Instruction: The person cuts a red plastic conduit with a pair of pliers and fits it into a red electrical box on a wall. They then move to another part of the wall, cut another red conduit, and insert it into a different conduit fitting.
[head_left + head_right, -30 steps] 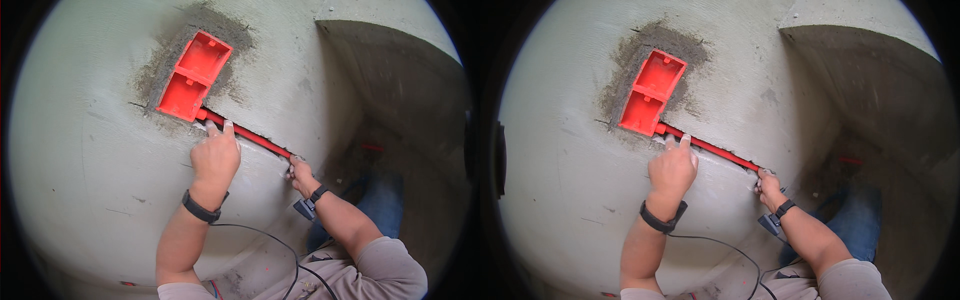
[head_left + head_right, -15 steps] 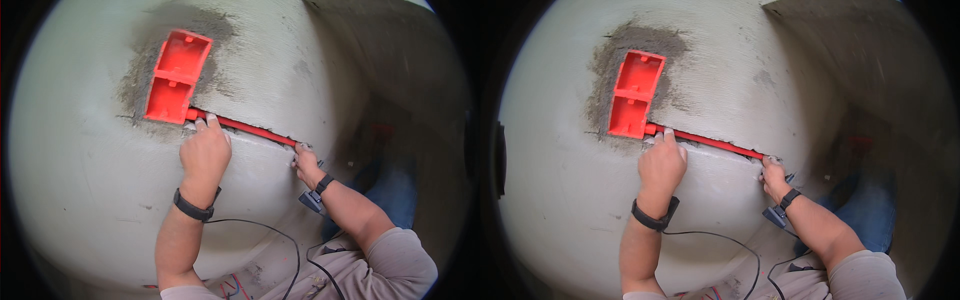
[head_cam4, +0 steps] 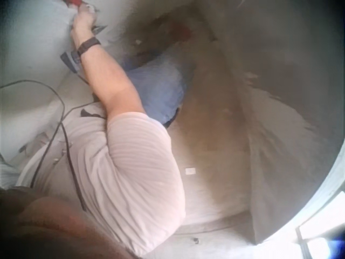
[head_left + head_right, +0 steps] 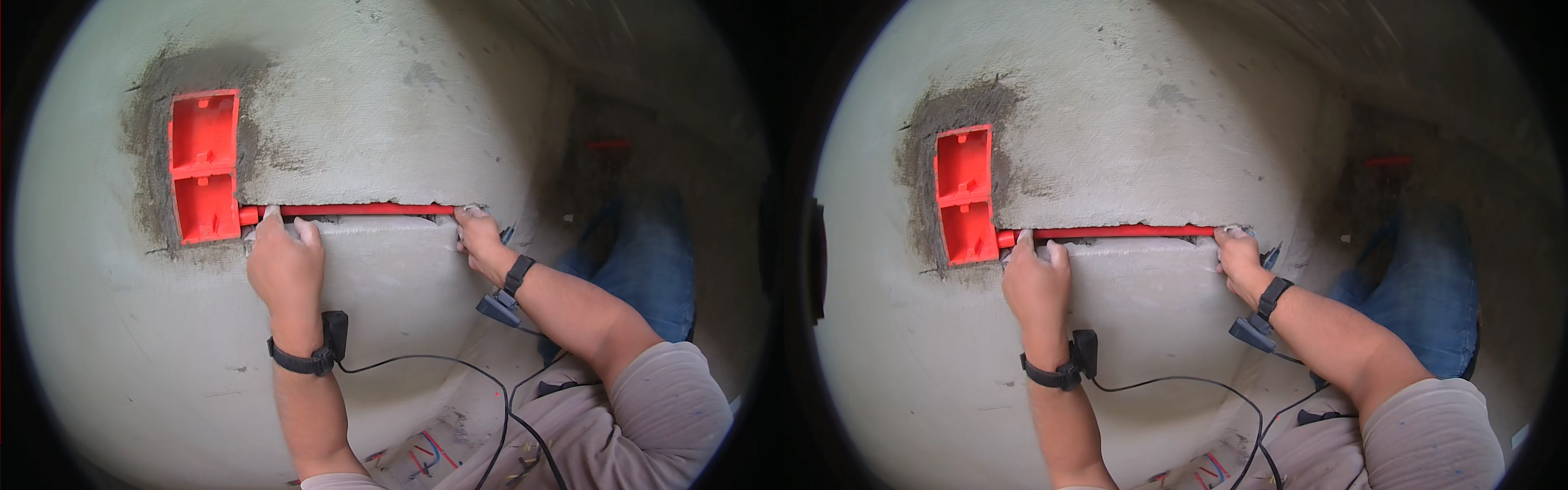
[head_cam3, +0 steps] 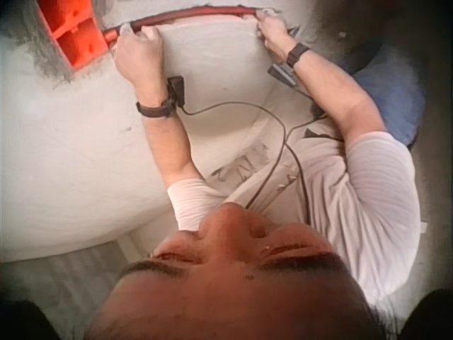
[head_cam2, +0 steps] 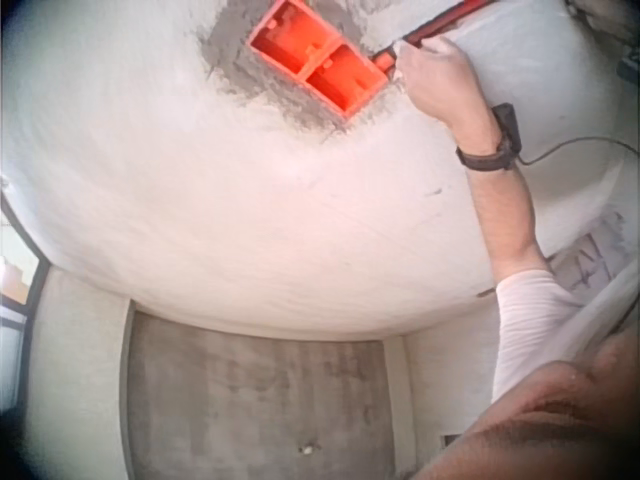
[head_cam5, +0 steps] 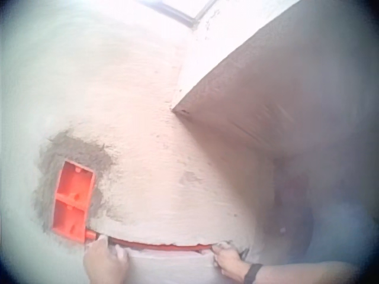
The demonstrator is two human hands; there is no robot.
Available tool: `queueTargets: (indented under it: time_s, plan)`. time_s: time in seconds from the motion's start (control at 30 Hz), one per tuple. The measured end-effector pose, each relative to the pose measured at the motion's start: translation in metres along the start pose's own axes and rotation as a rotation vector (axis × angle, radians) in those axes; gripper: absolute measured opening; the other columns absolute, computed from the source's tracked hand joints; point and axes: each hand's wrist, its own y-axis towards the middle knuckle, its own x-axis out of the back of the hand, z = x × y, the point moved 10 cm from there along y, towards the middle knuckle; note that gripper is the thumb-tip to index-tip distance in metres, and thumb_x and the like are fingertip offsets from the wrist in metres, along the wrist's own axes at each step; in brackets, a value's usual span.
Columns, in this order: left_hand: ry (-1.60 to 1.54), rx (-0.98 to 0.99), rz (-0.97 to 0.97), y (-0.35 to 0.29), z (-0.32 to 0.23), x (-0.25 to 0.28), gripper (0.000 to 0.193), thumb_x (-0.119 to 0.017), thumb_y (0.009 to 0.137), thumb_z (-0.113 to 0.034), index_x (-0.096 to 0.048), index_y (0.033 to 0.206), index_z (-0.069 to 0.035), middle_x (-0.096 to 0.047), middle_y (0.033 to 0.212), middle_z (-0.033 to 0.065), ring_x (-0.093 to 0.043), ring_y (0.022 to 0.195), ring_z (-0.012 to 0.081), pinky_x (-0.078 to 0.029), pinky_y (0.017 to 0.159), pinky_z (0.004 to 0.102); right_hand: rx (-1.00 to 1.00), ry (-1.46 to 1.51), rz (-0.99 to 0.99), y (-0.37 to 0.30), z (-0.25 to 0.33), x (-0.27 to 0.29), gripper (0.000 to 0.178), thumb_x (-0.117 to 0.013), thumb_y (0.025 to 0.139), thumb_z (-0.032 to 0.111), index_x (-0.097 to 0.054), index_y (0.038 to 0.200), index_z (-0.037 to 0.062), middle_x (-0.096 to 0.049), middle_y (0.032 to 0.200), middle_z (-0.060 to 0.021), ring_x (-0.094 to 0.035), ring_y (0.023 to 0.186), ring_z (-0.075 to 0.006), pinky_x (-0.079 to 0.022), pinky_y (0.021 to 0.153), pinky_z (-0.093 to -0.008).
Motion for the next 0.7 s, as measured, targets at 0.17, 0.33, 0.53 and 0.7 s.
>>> queueTargets:
  time_s: [0.17, 0.33, 0.53, 0.7]
  plan:
    - [-0.023, -0.035, -0.040, -0.002, -0.002, 0.003, 0.039, -0.062, 0.085, -0.023, -0.066, 0.113, 0.003, -0.069, 0.100, 0.0222, -0.068, 0.083, 0.0371, -0.055, 0.072, 0.0444, -0.005, -0.005, 0.005, 0.002, -0.004, -0.001, 0.025, -0.058, 0.098, 0.029, -0.061, 0.091, 0.0051, -0.047, 0.063, 0.0010, -0.043, 0.051, -0.0116, -0.036, 0.041, -0.0290]
    - [0.018, -0.009, -0.033, -0.003, 0.000, 0.003, 0.039, -0.064, 0.084, -0.022, -0.066, 0.113, 0.003, -0.069, 0.103, 0.0214, -0.068, 0.086, 0.0369, -0.055, 0.074, 0.0440, -0.036, 0.009, -0.021, -0.005, -0.003, 0.000, 0.025, -0.057, 0.099, 0.029, -0.061, 0.094, 0.0046, -0.045, 0.062, 0.0015, -0.042, 0.053, -0.0115, -0.036, 0.045, -0.0290]
    - [-0.087, 0.013, -0.086, -0.002, -0.002, 0.006, 0.039, -0.065, 0.084, -0.023, -0.065, 0.114, 0.003, -0.068, 0.106, 0.0205, -0.068, 0.089, 0.0362, -0.055, 0.075, 0.0438, 0.237, -0.410, -0.129, -0.009, 0.029, 0.024, 0.030, -0.062, 0.095, 0.029, -0.061, 0.099, -0.0006, -0.063, 0.073, -0.0077, -0.058, 0.066, -0.0199, -0.048, 0.060, -0.0377]
    - [-0.158, 0.061, -0.031, -0.007, 0.015, 0.008, 0.042, -0.064, 0.085, -0.024, -0.062, 0.119, 0.001, -0.067, 0.106, 0.0205, -0.068, 0.087, 0.0369, -0.055, 0.075, 0.0447, 0.714, -0.792, 0.290, -0.128, 0.115, -0.081, 0.026, -0.060, 0.094, 0.027, -0.062, 0.112, 0.0080, -0.070, 0.088, -0.0192, -0.067, 0.083, -0.0374, -0.052, 0.075, -0.0435]
